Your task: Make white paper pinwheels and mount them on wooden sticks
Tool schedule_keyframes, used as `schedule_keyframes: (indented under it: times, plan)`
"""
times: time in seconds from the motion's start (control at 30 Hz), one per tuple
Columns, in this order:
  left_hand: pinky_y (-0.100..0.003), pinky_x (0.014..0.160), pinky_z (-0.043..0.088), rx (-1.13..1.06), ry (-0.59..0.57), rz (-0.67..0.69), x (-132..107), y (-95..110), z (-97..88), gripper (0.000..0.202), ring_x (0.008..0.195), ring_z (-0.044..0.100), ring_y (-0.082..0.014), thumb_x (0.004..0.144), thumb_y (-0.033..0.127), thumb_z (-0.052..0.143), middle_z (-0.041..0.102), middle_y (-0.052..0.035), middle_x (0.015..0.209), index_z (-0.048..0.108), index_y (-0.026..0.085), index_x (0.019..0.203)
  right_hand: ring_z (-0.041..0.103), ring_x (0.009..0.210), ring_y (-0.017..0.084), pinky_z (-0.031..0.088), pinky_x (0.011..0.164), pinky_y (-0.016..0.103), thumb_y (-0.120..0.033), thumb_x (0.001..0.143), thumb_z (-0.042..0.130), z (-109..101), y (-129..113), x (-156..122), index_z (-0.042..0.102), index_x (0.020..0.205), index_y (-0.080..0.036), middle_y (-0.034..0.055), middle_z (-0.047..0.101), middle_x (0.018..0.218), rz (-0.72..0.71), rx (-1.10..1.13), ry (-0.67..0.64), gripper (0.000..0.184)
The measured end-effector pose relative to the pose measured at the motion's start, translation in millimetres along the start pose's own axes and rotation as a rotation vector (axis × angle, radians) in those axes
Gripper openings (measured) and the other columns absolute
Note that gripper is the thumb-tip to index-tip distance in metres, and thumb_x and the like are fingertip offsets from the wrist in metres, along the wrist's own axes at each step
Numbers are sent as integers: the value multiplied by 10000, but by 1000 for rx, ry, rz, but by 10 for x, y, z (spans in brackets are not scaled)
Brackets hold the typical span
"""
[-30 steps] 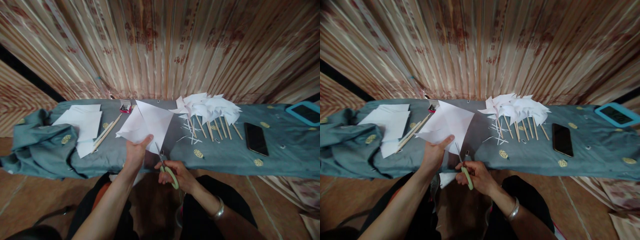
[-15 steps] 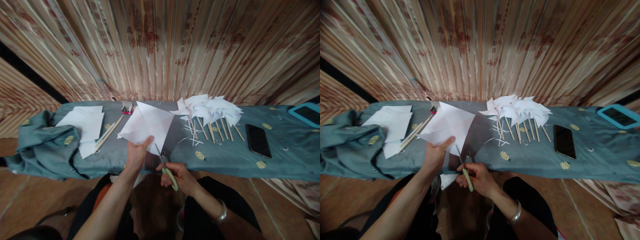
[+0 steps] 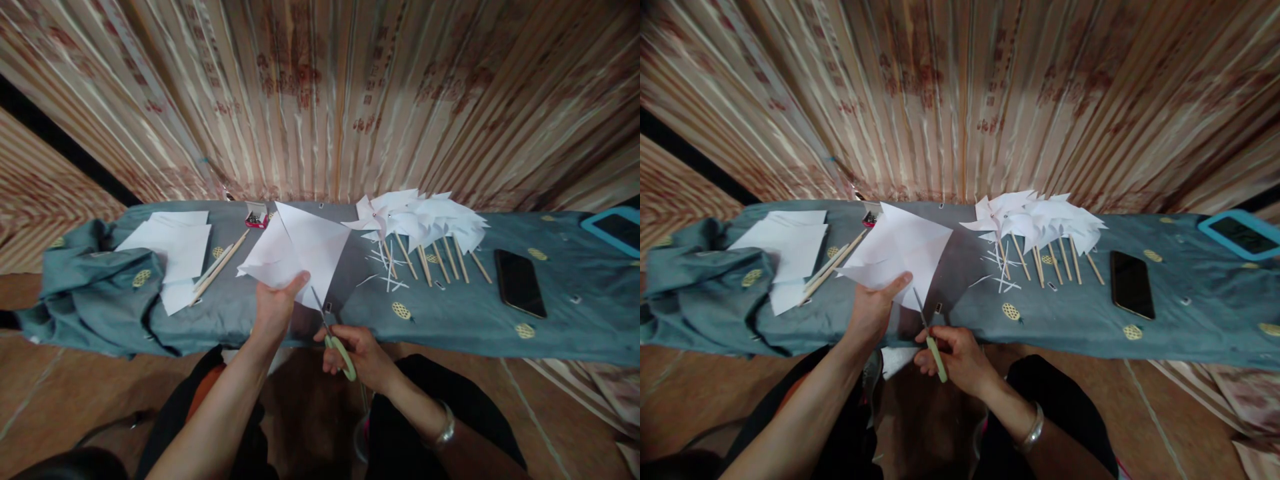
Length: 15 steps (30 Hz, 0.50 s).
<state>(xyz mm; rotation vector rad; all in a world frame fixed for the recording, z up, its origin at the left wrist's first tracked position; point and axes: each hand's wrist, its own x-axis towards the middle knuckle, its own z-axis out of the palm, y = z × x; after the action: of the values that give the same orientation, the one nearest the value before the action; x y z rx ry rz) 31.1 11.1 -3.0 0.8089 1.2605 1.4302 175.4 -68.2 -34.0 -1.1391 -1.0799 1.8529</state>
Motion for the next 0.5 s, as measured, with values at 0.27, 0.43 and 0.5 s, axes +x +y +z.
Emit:
schedule_keyframes:
  times: [0.27, 0.43, 0.5]
  plan:
    - [-377, 862, 510, 9, 9, -22, -16, 29, 7, 302, 944, 682, -295, 559, 240, 833, 755, -96, 919, 690, 172, 817, 574, 484, 94, 465, 490, 214, -451, 621, 801, 29, 7, 3, 664, 846, -163, -48, 610, 548, 22, 28, 24, 390]
    - [-370, 851, 512, 1, 5, -18, -16, 32, 10, 308, 932, 682, -290, 556, 233, 826, 753, -98, 918, 696, 164, 825, 559, 472, 88, 455, 486, 213, -443, 619, 802, 37, 18, 1, 664, 850, -164, -45, 623, 553, 44, 30, 29, 388]
    - [-366, 845, 512, 13, 2, -18, -14, 29, 9, 307, 939, 678, -290, 555, 246, 824, 752, -99, 908, 696, 159, 819, 561, 477, 88, 453, 487, 212, -452, 618, 801, 31, 25, 4, 665, 860, -160, -40, 627, 561, 50, 17, 39, 402]
